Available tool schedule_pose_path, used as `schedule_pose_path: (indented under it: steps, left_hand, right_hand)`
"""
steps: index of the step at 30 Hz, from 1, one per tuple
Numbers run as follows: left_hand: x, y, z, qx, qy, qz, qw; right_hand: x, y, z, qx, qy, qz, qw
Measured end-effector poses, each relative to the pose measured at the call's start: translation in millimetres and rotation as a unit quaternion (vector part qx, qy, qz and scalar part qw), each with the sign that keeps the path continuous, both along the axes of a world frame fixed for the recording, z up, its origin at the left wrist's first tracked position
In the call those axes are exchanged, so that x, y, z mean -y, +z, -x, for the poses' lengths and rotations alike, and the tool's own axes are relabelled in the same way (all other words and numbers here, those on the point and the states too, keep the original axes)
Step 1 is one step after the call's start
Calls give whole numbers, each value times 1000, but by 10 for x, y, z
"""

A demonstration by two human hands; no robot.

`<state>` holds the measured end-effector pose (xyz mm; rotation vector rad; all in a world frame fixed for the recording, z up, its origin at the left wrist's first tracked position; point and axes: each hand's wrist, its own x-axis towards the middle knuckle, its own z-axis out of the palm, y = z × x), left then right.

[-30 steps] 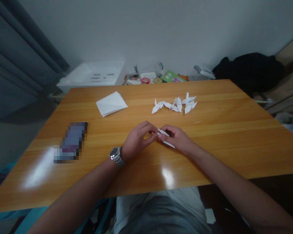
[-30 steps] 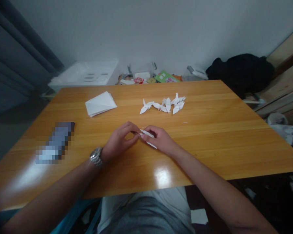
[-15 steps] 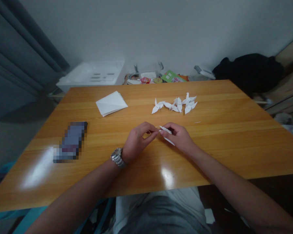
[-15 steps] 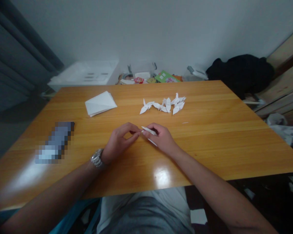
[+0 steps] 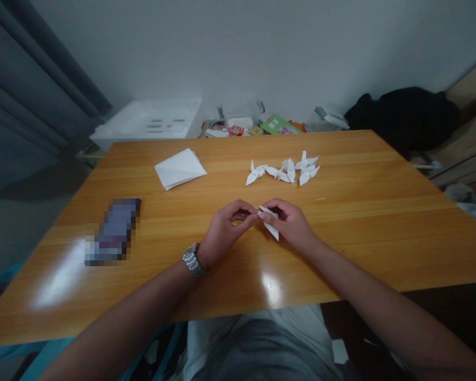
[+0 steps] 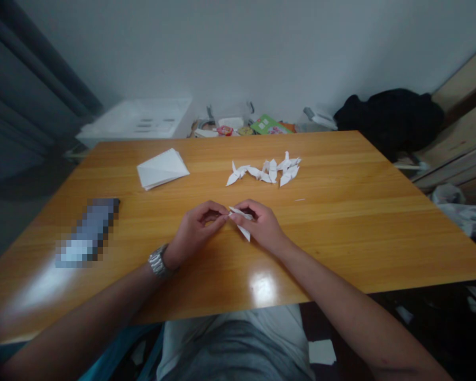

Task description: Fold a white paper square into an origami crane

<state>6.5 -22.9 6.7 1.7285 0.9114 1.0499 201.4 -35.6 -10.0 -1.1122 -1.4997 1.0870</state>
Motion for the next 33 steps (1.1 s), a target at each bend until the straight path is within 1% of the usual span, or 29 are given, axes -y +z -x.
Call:
schedule_pose_path:
  steps: [5, 10, 15, 20, 23, 28, 33]
  left_hand:
    - [1, -18, -10, 22, -4, 17, 1000]
    - [14, -2, -30, 20, 12, 42, 999]
    - [17, -8, -36, 6, -1, 56, 998]
    - [9, -26, -52, 8, 2, 64, 998]
    - [6, -29, -61, 10, 6, 57, 998]
    - [24, -10, -71, -10, 16, 44, 999]
    - [51, 21, -77, -59, 38, -6, 998]
  right_hand:
    - [7, 7, 16, -15, -4, 2, 1000]
    - [13, 17, 29, -38, -5, 5, 999]
    - [13, 35, 58, -79, -7, 36, 996]
    - [1, -25, 66, -101, 3, 76, 992]
    - [-3, -49, 67, -103, 6, 94, 990]
    - [5, -11, 77, -104, 14, 91, 990]
    - [19, -3, 77, -117, 19, 103, 988]
